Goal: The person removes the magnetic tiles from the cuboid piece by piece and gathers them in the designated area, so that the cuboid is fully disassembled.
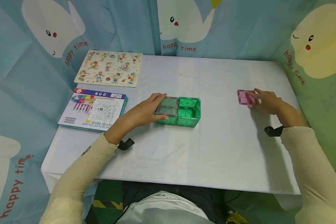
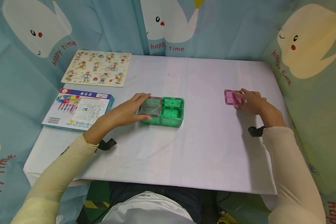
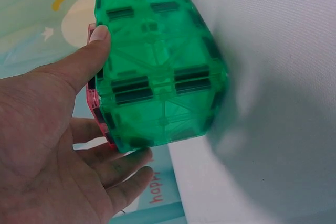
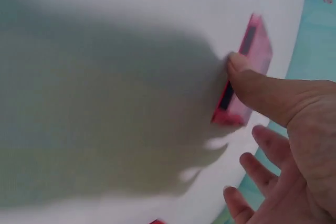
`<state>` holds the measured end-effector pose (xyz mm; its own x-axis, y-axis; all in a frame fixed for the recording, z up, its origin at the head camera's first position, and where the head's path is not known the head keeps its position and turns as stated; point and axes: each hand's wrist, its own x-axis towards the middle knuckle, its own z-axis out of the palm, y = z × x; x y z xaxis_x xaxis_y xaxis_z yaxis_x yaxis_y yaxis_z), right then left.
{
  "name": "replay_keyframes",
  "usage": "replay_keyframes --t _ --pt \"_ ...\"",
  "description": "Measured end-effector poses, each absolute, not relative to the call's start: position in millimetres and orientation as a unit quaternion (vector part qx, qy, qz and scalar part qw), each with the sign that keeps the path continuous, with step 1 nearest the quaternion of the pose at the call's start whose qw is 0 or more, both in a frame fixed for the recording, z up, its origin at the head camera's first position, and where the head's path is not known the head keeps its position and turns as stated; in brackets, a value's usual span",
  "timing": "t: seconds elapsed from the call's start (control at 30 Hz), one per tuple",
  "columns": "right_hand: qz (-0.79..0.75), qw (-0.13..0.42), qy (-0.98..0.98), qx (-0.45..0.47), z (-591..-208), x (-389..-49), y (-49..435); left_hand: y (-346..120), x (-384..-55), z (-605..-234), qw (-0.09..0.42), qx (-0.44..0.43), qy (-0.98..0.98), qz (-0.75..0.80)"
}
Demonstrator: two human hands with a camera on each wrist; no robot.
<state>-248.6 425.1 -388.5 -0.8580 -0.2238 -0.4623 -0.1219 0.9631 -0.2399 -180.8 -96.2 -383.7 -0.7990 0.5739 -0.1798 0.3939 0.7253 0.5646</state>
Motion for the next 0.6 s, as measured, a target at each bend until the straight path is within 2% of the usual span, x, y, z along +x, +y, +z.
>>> replay_keyframes --t 0.17,0.33,0.6 --pt "-0.118 0.215 0.966 -0.080 -378.1 -243.9 397.6 -95.9 -181.6 -385.1 0.170 0.269 0.913 0.255" --pt "-0.139 0.181 0.966 -0.122 -362.2 -236.5 349.1 -95.5 -181.4 -384.2 0.172 0.267 0.914 0.255" --pt "-0.209 0.177 0.949 -0.155 -347.2 -210.9 270.5 -96.6 -182.3 -385.9 0.175 0.266 0.913 0.253"
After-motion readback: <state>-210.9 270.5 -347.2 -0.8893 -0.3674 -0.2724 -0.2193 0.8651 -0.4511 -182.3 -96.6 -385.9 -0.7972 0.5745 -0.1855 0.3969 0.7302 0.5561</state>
